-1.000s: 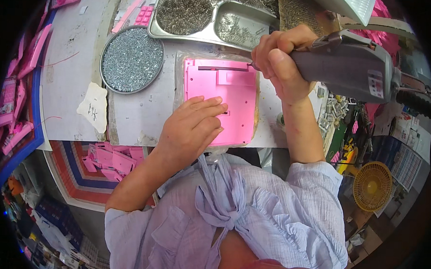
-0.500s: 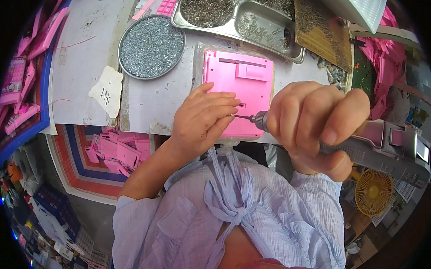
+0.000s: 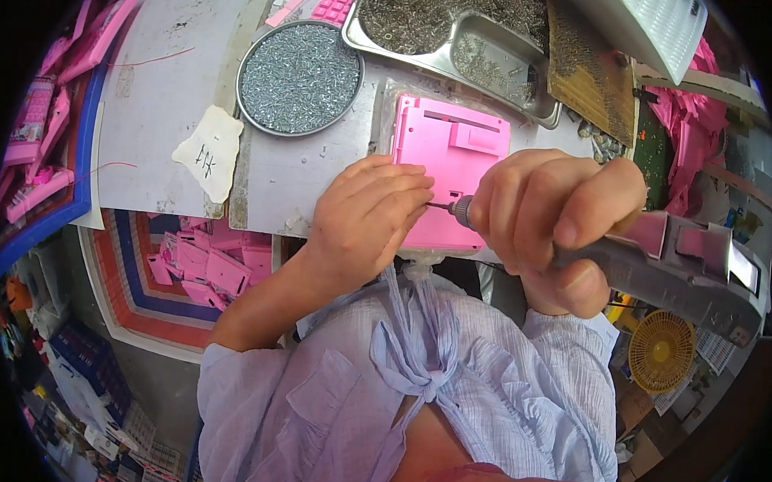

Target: Assembling a pink electronic toy by soldering internal components and using an electric screwdriver to secure the casing.

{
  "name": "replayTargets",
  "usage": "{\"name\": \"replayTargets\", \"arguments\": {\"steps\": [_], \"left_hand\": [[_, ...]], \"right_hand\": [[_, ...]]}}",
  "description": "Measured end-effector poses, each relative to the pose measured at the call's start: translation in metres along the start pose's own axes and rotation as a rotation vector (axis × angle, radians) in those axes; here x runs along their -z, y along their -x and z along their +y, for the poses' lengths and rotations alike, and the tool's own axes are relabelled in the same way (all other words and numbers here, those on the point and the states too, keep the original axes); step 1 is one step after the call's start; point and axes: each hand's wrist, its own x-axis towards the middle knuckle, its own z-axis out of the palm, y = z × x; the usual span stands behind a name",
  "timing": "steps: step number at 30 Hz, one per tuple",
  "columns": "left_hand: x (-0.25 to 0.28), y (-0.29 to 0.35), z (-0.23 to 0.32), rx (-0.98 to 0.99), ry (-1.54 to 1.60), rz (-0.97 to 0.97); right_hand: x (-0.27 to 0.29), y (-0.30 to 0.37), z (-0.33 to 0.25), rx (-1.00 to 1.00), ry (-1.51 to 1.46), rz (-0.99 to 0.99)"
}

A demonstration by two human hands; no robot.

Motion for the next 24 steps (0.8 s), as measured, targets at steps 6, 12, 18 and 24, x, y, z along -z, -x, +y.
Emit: {"name": "replayTargets", "arguments": {"steps": [6,12,18,24], "left_hand": [[0.030,0.004,-0.037,0.381,0.069,0.276],[0.016,0.004,-0.016,0.145,0.046,0.004],[-0.008,0.014,-0.004,0.004,-0.007,-0.073],[-0.013,0.023,0.000,0.051,-0.118,-0.097]], "right_hand": [[0.020,-0.031,0.028,0.100,0.119,0.052],[0.035,-0.052,0.065,0.086,0.035,0.020],[0.033,-0.050,0.093,0.101,0.106,0.042],[0.022,-0.054,0.080,0.006,0.309,0.128]]}}
